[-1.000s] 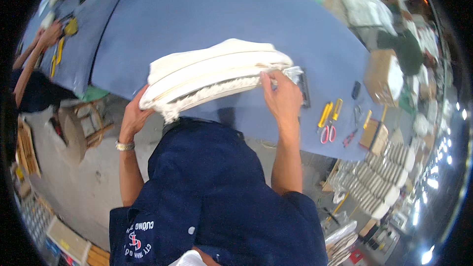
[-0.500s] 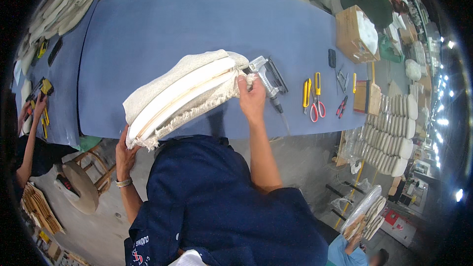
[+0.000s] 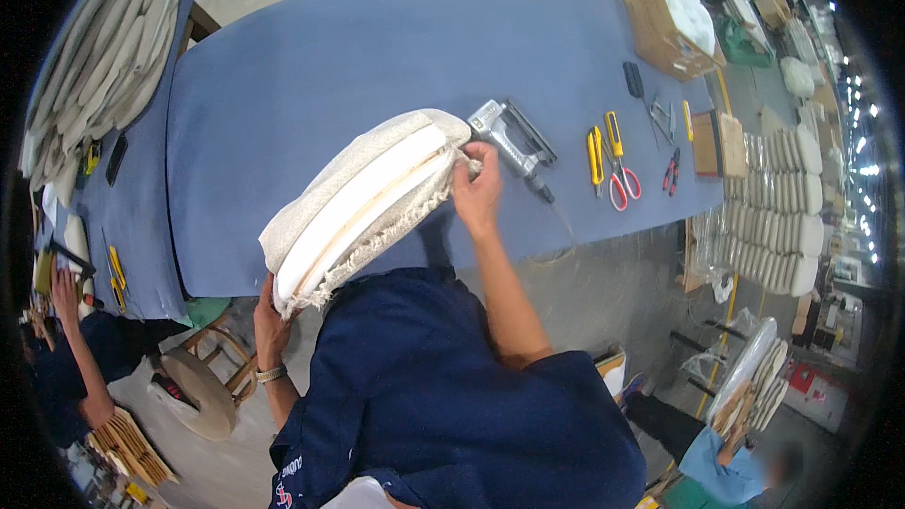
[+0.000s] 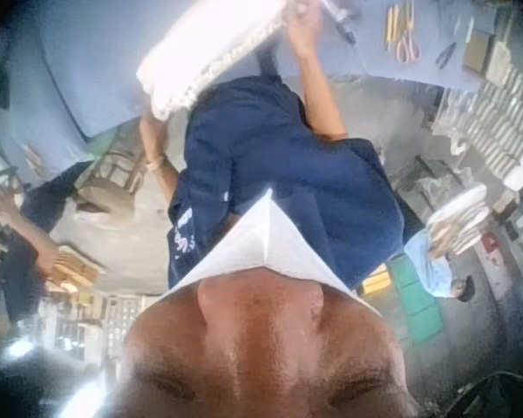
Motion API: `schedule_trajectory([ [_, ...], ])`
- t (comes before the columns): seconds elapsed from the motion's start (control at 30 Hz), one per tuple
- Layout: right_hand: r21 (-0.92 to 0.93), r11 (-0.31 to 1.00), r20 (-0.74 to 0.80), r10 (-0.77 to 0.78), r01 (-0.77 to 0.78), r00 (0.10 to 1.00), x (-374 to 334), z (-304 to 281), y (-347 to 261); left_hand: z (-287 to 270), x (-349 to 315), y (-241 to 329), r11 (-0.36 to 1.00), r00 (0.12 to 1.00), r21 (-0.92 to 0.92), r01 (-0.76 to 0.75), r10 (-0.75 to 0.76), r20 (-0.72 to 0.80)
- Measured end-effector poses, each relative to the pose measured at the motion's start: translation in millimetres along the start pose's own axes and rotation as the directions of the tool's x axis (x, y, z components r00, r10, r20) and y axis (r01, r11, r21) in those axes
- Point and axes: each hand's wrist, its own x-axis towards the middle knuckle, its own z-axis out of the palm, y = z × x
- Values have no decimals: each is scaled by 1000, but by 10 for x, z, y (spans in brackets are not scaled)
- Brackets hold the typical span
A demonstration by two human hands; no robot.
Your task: The person covers a foam cushion with fabric, using a staple gun to secure the material and a utility knife to trim excess. They repeatedly adjust and smooth the fabric while stapling the edges.
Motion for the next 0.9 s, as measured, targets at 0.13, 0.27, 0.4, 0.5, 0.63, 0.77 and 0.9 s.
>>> schedule_trajectory([
  [0.13,-207,938,-10,-286,277,958,11,-142,-267,-4,-27,76,998,1000,63,-11,11,3],
  [0.27,-337,929,49,-141,149,989,-11,-82,-414,-9,-23,59,997,1000,73,-28,28,6],
  [0.4,-373,924,10,-82,80,997,0,19,-390,9,-33,178,995,999,93,37,-39,11],
  [0.5,-394,912,11,-114,109,993,18,43,-369,1,-39,154,988,996,133,82,-85,20],
  [0.63,-380,911,46,-151,157,987,188,-71,-308,6,-28,117,987,999,155,46,-46,-1],
  [0.77,-294,941,44,-161,167,986,221,-108,-220,-11,-18,134,992,999,115,51,-52,12],
  [0.9,-299,930,51,-207,212,977,73,-49,-235,7,-9,47,994,1000,106,-2,2,3],
])
